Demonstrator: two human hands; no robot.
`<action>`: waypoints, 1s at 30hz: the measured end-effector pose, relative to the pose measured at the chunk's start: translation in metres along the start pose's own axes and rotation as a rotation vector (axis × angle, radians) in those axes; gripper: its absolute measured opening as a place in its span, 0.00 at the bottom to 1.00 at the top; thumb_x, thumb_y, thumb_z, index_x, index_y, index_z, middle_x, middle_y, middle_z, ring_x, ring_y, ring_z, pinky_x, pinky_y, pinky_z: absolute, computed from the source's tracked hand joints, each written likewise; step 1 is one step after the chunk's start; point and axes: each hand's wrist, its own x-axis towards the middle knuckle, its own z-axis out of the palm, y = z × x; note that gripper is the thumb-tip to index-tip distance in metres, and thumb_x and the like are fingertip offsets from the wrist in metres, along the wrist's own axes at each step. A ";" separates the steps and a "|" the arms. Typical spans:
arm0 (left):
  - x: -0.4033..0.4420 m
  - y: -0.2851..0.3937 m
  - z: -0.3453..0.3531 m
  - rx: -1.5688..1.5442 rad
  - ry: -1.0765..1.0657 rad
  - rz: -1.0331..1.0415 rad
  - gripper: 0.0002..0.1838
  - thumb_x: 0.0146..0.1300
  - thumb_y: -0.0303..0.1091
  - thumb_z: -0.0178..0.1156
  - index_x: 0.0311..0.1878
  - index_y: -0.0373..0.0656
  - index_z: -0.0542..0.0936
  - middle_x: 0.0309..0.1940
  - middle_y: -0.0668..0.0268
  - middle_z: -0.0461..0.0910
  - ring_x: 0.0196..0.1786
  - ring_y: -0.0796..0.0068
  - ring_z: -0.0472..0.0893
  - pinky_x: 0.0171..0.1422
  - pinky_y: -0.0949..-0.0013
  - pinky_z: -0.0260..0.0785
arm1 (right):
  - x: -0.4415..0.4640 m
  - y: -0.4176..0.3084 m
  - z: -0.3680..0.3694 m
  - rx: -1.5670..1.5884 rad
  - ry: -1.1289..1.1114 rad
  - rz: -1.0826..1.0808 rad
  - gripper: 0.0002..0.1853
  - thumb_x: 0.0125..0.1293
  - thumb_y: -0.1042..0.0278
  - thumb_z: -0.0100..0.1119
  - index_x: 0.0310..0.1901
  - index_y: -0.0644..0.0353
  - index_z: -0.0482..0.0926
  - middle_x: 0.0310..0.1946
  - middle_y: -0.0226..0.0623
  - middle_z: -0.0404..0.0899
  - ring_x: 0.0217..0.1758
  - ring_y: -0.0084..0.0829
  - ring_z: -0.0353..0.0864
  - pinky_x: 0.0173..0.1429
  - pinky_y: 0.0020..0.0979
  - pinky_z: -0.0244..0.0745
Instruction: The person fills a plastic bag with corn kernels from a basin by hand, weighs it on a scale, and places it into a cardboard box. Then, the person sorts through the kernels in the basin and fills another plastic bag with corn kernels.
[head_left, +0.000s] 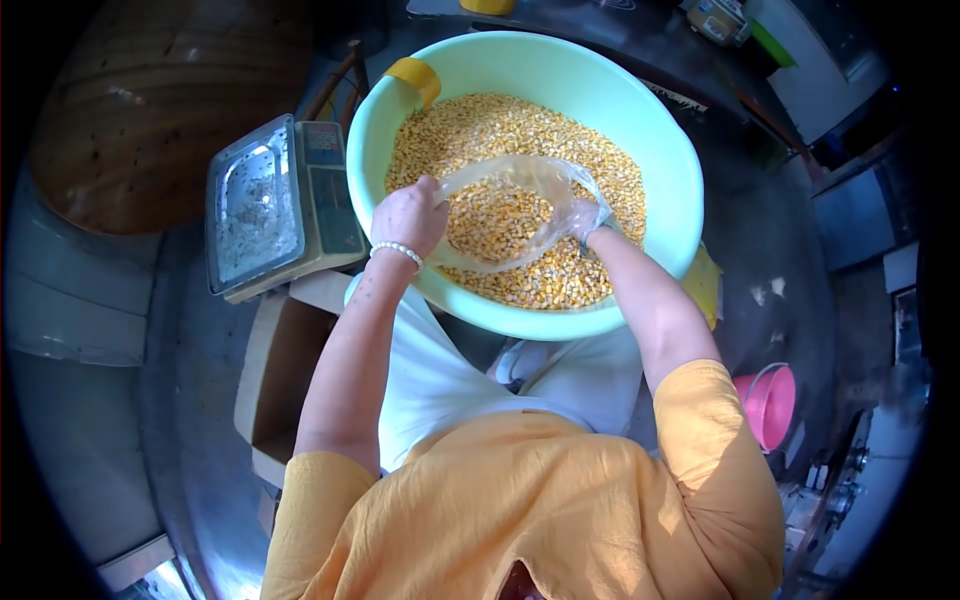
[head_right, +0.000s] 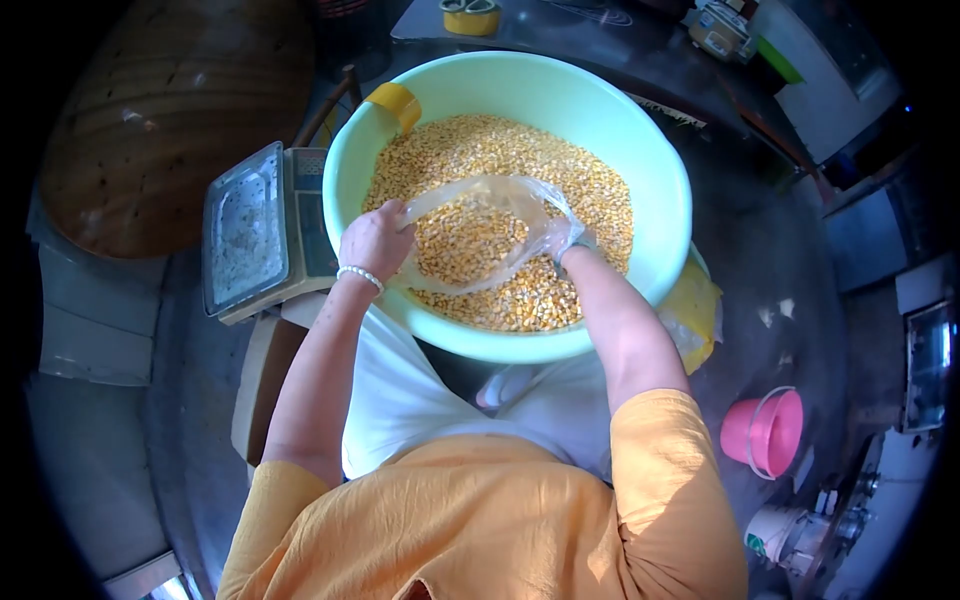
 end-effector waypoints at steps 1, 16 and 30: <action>0.000 0.000 0.000 0.000 -0.003 -0.001 0.14 0.55 0.39 0.57 0.44 0.48 0.79 0.33 0.55 0.82 0.39 0.56 0.81 0.47 0.59 0.72 | -0.016 -0.010 -0.009 -0.020 0.003 -0.010 0.31 0.54 0.38 0.52 0.53 0.52 0.77 0.54 0.44 0.75 0.57 0.42 0.75 0.60 0.39 0.69; 0.000 -0.004 0.002 -0.014 0.017 0.040 0.14 0.55 0.37 0.56 0.44 0.45 0.79 0.32 0.54 0.81 0.38 0.56 0.81 0.46 0.58 0.72 | 0.001 0.009 0.006 0.055 0.113 -0.068 0.28 0.53 0.43 0.58 0.49 0.56 0.77 0.48 0.49 0.77 0.51 0.46 0.76 0.55 0.41 0.70; 0.000 0.000 -0.002 -0.005 -0.015 0.025 0.10 0.56 0.37 0.56 0.39 0.44 0.79 0.30 0.54 0.81 0.37 0.57 0.81 0.46 0.59 0.72 | -0.022 -0.001 -0.095 0.981 0.578 -0.130 0.15 0.62 0.60 0.56 0.24 0.63 0.79 0.14 0.31 0.73 0.18 0.21 0.69 0.25 0.27 0.65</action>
